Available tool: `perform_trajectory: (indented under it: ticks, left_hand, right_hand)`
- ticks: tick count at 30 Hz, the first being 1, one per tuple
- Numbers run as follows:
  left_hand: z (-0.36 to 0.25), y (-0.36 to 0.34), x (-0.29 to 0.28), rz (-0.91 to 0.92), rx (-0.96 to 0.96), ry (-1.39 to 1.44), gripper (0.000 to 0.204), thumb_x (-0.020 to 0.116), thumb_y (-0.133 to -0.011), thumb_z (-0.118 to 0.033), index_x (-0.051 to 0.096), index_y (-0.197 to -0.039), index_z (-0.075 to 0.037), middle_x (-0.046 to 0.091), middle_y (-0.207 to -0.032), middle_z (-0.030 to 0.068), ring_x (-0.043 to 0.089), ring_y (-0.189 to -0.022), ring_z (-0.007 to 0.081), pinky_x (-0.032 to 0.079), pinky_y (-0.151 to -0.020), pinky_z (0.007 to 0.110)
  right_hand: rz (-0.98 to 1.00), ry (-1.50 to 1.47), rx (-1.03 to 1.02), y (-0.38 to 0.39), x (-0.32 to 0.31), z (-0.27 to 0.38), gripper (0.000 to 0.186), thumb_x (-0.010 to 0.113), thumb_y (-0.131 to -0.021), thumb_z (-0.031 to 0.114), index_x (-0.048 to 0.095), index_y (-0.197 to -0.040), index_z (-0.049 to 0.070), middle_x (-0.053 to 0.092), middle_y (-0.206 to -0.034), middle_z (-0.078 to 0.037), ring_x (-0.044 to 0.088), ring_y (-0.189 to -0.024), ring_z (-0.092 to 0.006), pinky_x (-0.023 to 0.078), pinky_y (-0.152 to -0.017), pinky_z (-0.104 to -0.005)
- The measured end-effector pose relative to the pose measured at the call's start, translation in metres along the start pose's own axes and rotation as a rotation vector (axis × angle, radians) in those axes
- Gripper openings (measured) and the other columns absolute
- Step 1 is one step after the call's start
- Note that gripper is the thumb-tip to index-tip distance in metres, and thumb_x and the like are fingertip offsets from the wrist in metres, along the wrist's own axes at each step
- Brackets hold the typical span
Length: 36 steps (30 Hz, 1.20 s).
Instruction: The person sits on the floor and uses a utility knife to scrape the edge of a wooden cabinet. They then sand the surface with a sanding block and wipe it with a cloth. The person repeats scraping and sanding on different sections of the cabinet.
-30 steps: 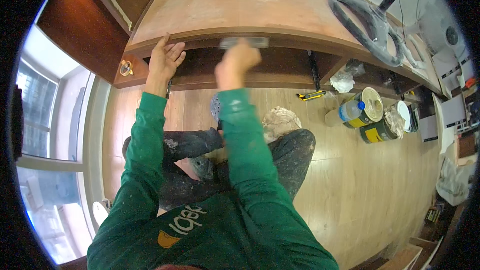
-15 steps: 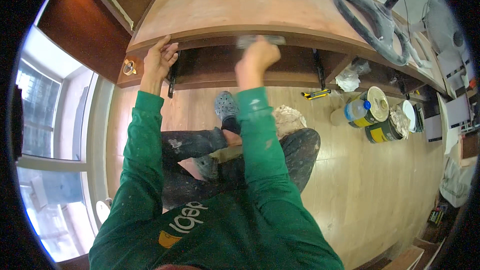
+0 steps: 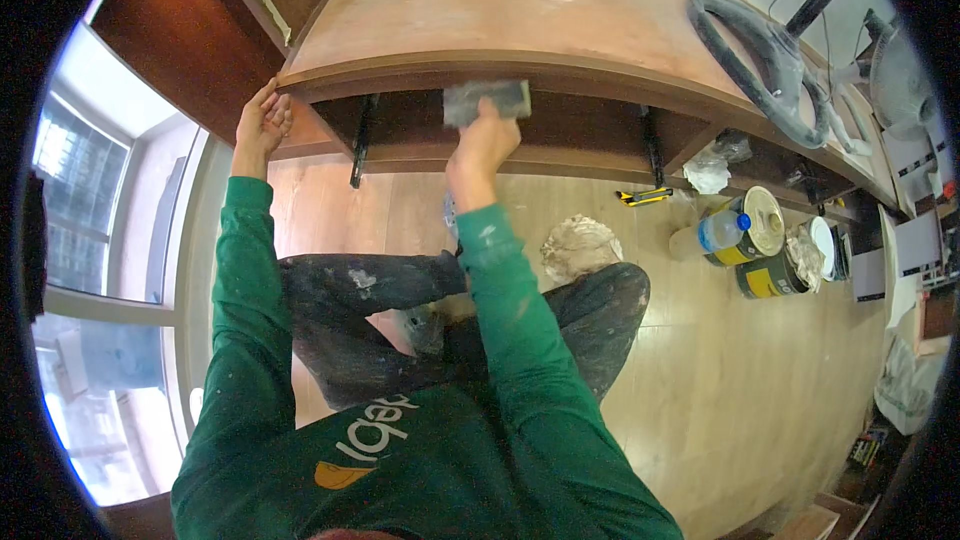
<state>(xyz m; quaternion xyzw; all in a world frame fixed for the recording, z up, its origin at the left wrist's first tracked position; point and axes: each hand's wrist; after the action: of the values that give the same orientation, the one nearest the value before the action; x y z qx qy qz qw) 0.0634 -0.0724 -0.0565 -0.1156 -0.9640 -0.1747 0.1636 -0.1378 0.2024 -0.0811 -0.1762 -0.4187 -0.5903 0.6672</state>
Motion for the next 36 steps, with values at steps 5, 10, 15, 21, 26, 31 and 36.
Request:
perform_trajectory:
  ticks: [5, 10, 15, 21, 26, 31, 36]
  left_hand:
    - [0.002, 0.012, 0.009, 0.055, 0.07, -0.034, 0.029, 0.073, -0.083, -0.021, 0.063, -0.101, 0.0, 0.062, -0.089, 0.0093, 0.063, -0.076, 0.0163, 0.051, -0.059, 0.028]
    - [-0.004, 0.015, 0.017, 0.025, 0.143, -0.127, 0.024, 0.07, -0.086, -0.019, 0.067, -0.101, -0.002, 0.064, -0.084, 0.0075, 0.061, -0.069, 0.0139, 0.05, -0.059, 0.027]
    - [0.01, 0.024, 0.01, -0.051, 0.237, -0.105, 0.021, 0.071, -0.085, -0.016, 0.067, -0.096, 0.001, 0.065, -0.076, 0.0082, 0.061, -0.062, 0.0136, 0.049, -0.056, 0.027]
    - [0.003, 0.019, 0.014, 0.01, 0.233, -0.095, 0.024, 0.078, -0.078, -0.014, 0.066, -0.088, 0.005, 0.066, -0.075, 0.0123, 0.061, -0.059, 0.0138, 0.051, -0.055, 0.028]
    - [0.002, 0.014, 0.008, 0.045, 0.178, -0.12, 0.021, 0.076, -0.081, -0.014, 0.066, -0.089, 0.003, 0.067, -0.077, 0.0122, 0.06, -0.059, 0.0128, 0.049, -0.054, 0.025]
    - [-0.022, 0.018, 0.005, 0.136, 0.122, -0.328, 0.023, 0.075, -0.082, -0.017, 0.068, -0.093, 0.002, 0.067, -0.075, 0.0098, 0.06, -0.058, 0.0109, 0.045, -0.05, 0.023]
    - [-0.041, 0.01, -0.003, 0.175, 0.229, -0.684, 0.028, 0.078, -0.078, -0.023, 0.072, -0.091, 0.001, 0.066, -0.071, 0.0058, 0.057, -0.055, 0.0084, 0.041, -0.047, 0.022]
  right_hand:
    - [-0.046, 0.027, -0.008, 0.001, 0.043, -0.018, 0.007, 0.058, -0.083, 0.003, 0.059, -0.084, -0.004, 0.065, -0.085, -0.011, 0.061, -0.076, -0.0201, 0.047, -0.065, -0.0387]
    - [-0.02, 0.332, -0.115, 0.045, 0.087, -0.106, 0.013, 0.056, -0.086, 0.004, 0.06, -0.081, -0.007, 0.066, -0.083, -0.012, 0.06, -0.069, -0.023, 0.048, -0.064, -0.0391]
    - [-0.066, 0.031, -0.041, 0.023, 0.06, -0.037, 0.013, 0.055, -0.087, 0.004, 0.062, -0.081, -0.005, 0.066, -0.08, -0.011, 0.059, -0.065, -0.0212, 0.047, -0.06, -0.0376]
    - [0.009, 0.405, -0.097, 0.045, 0.086, -0.108, 0.018, 0.059, -0.086, 0.005, 0.062, -0.084, -0.012, 0.068, -0.086, -0.021, 0.065, -0.077, -0.0274, 0.05, -0.073, -0.0419]
    - [-0.033, 0.107, -0.084, 0.042, 0.078, -0.074, 0.011, 0.06, -0.086, 0.004, 0.062, -0.079, -0.004, 0.064, -0.078, -0.009, 0.058, -0.065, -0.0164, 0.048, -0.06, -0.035]
    - [0.233, 0.177, 0.159, 0.097, 0.071, -0.148, 0.007, 0.058, -0.084, 0.001, 0.061, -0.089, -0.003, 0.064, -0.086, -0.008, 0.06, -0.075, -0.0177, 0.049, -0.068, -0.0333]
    - [0.19, -0.04, 0.329, 0.096, 0.067, -0.137, 0.018, 0.056, -0.087, 0.003, 0.056, -0.103, -0.005, 0.061, -0.101, -0.012, 0.062, -0.088, -0.023, 0.052, -0.077, -0.0381]
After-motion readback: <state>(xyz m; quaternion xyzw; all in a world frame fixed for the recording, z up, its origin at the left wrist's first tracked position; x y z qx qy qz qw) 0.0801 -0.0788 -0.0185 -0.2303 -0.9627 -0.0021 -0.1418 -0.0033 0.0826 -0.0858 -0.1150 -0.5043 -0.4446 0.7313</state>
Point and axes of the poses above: each hand's wrist, its own y-axis away from the middle knuckle, its own x-axis out of the palm, z = x × y
